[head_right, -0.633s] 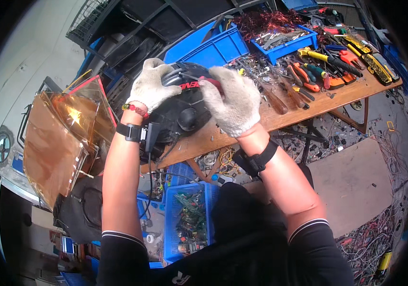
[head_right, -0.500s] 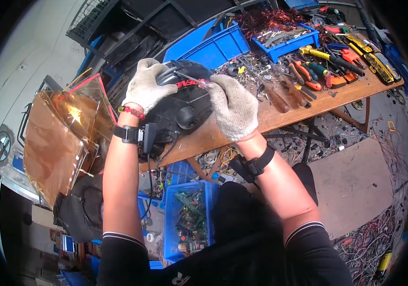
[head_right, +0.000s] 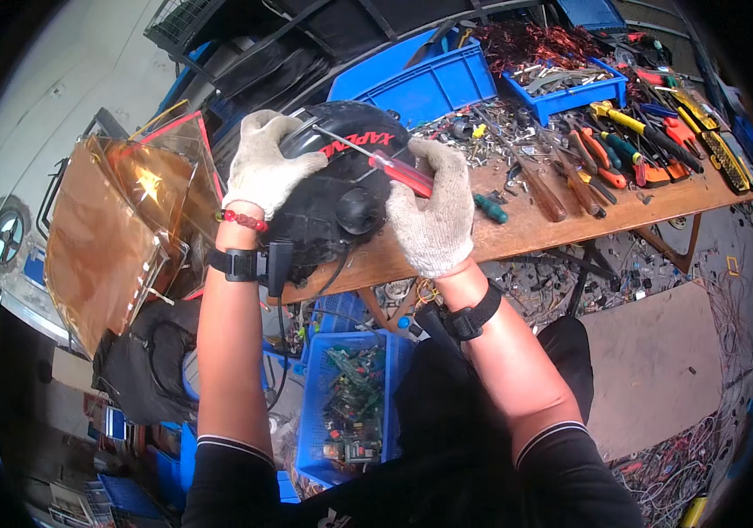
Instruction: Disassembling and inspecting a hub motor or similar electronic component using a screwdriver at a low workbench.
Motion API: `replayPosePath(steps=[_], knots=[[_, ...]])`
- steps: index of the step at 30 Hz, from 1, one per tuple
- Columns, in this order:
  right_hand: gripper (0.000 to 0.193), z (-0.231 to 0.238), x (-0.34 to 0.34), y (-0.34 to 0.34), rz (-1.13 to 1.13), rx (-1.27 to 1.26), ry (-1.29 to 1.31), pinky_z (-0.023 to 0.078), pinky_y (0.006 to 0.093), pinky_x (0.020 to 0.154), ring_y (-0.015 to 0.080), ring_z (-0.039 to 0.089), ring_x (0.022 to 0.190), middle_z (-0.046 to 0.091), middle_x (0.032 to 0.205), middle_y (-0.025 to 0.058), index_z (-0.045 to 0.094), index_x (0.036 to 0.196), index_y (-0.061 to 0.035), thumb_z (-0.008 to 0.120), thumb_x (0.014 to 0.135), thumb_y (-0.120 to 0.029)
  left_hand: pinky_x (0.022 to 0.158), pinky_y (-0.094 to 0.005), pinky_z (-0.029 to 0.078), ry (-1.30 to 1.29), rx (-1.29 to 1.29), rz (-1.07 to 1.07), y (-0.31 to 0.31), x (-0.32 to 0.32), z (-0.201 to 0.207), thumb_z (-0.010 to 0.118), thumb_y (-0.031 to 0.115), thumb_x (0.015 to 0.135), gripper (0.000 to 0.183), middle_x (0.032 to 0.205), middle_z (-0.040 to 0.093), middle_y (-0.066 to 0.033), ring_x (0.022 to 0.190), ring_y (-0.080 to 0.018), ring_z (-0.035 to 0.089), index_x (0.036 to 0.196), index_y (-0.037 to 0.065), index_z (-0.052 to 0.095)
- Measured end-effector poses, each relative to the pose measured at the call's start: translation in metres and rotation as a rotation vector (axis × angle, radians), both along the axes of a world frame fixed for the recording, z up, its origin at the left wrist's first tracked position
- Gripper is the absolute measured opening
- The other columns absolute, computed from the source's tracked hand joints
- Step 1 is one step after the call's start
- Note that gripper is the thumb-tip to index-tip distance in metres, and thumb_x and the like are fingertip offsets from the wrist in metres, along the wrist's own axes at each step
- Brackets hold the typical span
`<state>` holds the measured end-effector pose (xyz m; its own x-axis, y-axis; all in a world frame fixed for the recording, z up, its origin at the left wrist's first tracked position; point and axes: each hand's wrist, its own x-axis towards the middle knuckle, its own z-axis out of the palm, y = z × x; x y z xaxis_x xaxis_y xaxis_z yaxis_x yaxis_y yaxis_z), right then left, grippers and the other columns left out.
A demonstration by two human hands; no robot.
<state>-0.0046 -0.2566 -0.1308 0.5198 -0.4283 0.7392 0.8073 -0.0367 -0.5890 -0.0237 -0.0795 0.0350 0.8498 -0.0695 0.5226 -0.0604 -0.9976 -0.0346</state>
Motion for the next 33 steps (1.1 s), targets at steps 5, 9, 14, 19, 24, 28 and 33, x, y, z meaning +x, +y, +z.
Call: replayPosePath(steps=[5, 9, 14, 19, 24, 28, 33], knots=[[0.029, 0.001, -0.007, -0.004, 0.182, -0.009, 0.178, 0.055, 0.0377, 0.088, 0.0251, 0.069, 0.101, 0.067, 0.117, 0.0159, 0.063, 0.125, -0.0007, 0.068, 0.098, -0.007, 0.110, -0.0433, 0.050, -0.027, -0.034, 0.031, 0.000, -0.010, -0.001, 0.089, 0.039, 0.070, 0.062, 0.138, 0.057, -0.0172, 0.128, -0.0366, 0.060, 0.121, 0.008, 0.075], [0.029, 0.002, -0.009, 0.003, 0.157, 0.162, 0.147, 0.055, 0.0370, 0.089, 0.0235, 0.070, 0.099, 0.065, 0.119, 0.0131, 0.062, 0.127, -0.0010, 0.067, 0.099, -0.005, 0.107, -0.0441, 0.052, -0.076, -0.034, 0.027, 0.003, -0.015, -0.011, 0.090, 0.039, 0.069, 0.059, 0.132, 0.058, -0.0152, 0.123, -0.0356, 0.062, 0.119, 0.011, 0.075], [0.035, 0.002, -0.014, 0.001, 0.132, 0.108, 0.093, 0.052, 0.0358, 0.095, 0.0194, 0.064, 0.101, 0.064, 0.118, 0.0100, 0.060, 0.134, -0.0020, 0.067, 0.101, -0.008, 0.106, -0.0443, 0.053, -0.095, -0.045, 0.041, -0.003, -0.024, -0.011, 0.090, 0.037, 0.069, 0.057, 0.134, 0.057, -0.0146, 0.123, -0.0353, 0.063, 0.119, 0.013, 0.076], [0.031, 0.004, -0.011, 0.001, 0.230, 0.140, 0.328, 0.052, 0.0340, 0.093, 0.0178, 0.064, 0.095, 0.067, 0.096, 0.0062, 0.063, 0.130, -0.0023, 0.067, 0.102, -0.015, 0.107, -0.0445, 0.053, -0.107, -0.059, 0.058, 0.004, -0.027, -0.013, 0.090, 0.037, 0.070, 0.056, 0.135, 0.057, -0.0157, 0.124, -0.0359, 0.063, 0.119, 0.014, 0.076], [0.022, -0.004, -0.005, 0.013, 0.328, 0.327, 0.277, 0.053, 0.0315, 0.082, 0.0169, 0.064, 0.088, 0.068, 0.097, 0.0075, 0.068, 0.121, -0.0019, 0.063, 0.103, -0.014, 0.107, -0.0447, 0.053, -0.118, -0.073, 0.056, 0.003, -0.028, -0.013, 0.089, 0.037, 0.070, 0.056, 0.138, 0.056, -0.0176, 0.124, -0.0371, 0.063, 0.120, 0.013, 0.076], [0.024, 0.001, -0.006, 0.001, 0.484, 0.342, 0.518, 0.052, 0.0321, 0.073, 0.0146, 0.061, 0.078, 0.066, 0.094, 0.0050, 0.065, 0.124, -0.0009, 0.065, 0.102, -0.011, 0.106, -0.0451, 0.053, -0.122, -0.059, 0.069, 0.005, -0.028, -0.014, 0.089, 0.038, 0.070, 0.057, 0.139, 0.056, -0.0185, 0.124, -0.0376, 0.063, 0.119, 0.013, 0.076], [0.026, 0.004, -0.003, -0.001, 0.602, 0.370, 0.505, 0.050, 0.0280, 0.063, 0.0113, 0.061, 0.073, 0.067, 0.099, 0.0068, 0.065, 0.122, 0.0005, 0.068, 0.100, -0.014, 0.106, -0.0454, 0.053, -0.134, -0.066, 0.057, 0.007, -0.026, -0.015, 0.089, 0.037, 0.071, 0.056, 0.138, 0.056, -0.0190, 0.125, -0.0375, 0.063, 0.119, 0.012, 0.075]])
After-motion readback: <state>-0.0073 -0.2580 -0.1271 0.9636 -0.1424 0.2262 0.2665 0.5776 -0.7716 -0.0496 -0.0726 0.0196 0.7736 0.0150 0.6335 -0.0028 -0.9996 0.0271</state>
